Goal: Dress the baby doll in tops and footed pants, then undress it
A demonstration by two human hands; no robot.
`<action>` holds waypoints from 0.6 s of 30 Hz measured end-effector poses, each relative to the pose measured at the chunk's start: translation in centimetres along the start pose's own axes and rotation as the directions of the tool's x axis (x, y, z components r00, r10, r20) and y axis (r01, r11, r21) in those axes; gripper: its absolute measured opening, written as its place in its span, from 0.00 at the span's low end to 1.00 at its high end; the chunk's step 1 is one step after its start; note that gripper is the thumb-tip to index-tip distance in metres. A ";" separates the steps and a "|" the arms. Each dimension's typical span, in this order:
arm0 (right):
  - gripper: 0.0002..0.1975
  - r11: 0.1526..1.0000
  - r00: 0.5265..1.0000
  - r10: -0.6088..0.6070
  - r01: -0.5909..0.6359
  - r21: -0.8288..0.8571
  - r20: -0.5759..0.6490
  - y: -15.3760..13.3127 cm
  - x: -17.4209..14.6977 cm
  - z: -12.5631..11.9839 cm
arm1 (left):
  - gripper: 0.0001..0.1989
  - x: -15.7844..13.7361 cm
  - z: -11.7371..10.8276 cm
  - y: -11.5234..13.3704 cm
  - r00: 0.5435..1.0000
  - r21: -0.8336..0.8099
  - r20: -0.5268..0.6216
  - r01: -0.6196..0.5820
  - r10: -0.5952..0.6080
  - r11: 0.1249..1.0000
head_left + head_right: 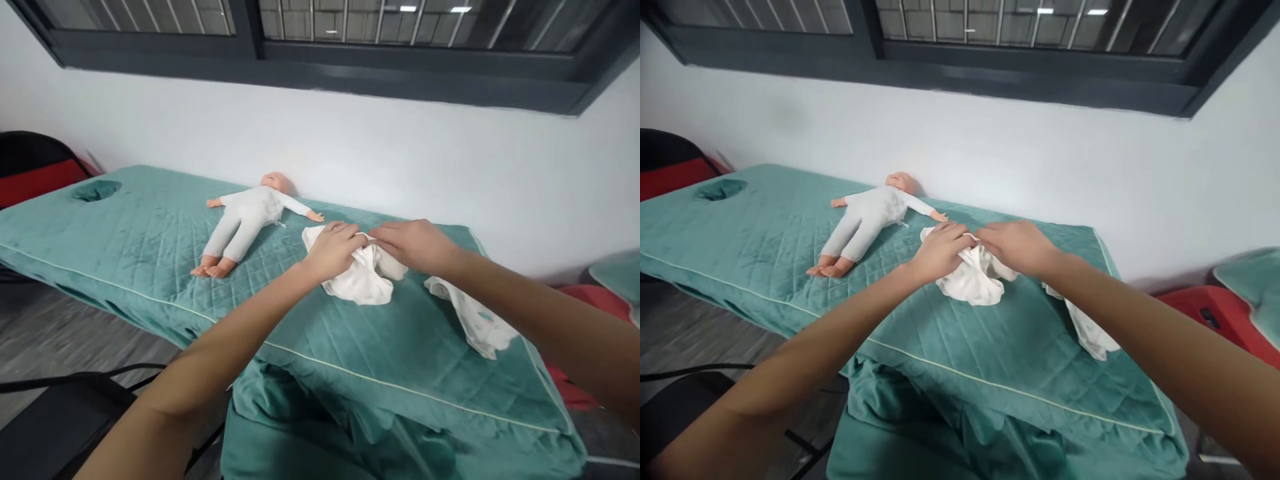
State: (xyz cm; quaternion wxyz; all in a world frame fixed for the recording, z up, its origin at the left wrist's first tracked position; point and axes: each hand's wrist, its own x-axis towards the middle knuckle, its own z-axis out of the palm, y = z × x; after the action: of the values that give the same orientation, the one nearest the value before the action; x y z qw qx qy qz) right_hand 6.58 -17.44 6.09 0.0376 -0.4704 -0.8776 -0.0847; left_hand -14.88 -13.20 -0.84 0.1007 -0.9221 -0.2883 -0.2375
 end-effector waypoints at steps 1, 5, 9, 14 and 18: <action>0.18 0.999 0.999 0.039 -0.039 0.038 -0.020 0.3 -1.4 -0.3 | 0.12 0.4 -0.1 0.4 1.000 0.059 -0.014 -0.011 0.012 0.998; 0.25 0.922 0.960 0.279 -0.264 0.283 -0.013 2.2 -6.1 0.7 | 0.11 1.6 -1.3 1.6 0.992 0.159 -0.093 0.099 -0.085 0.982; 0.34 0.718 0.890 0.429 -0.439 0.540 0.154 2.0 -7.9 3.9 | 0.14 2.9 -3.1 3.6 0.916 0.060 -0.171 0.377 -0.362 0.924; 0.35 0.240 0.875 0.406 -0.381 0.893 0.264 -2.5 -6.8 7.6 | 0.21 2.8 -4.0 7.9 0.790 -0.345 -0.069 0.553 -0.609 0.758; 0.28 0.101 0.916 0.372 -0.201 0.974 0.151 -5.5 -6.1 9.4 | 0.22 0.0 -3.9 9.5 0.945 -0.673 0.148 0.312 -0.291 0.671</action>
State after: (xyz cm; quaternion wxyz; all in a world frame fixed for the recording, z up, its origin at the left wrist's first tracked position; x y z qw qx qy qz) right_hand 5.55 -23.72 -4.62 0.4047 -0.4881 -0.6089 0.4766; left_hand -10.90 -22.20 2.08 -0.2929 -0.8359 -0.3291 -0.3274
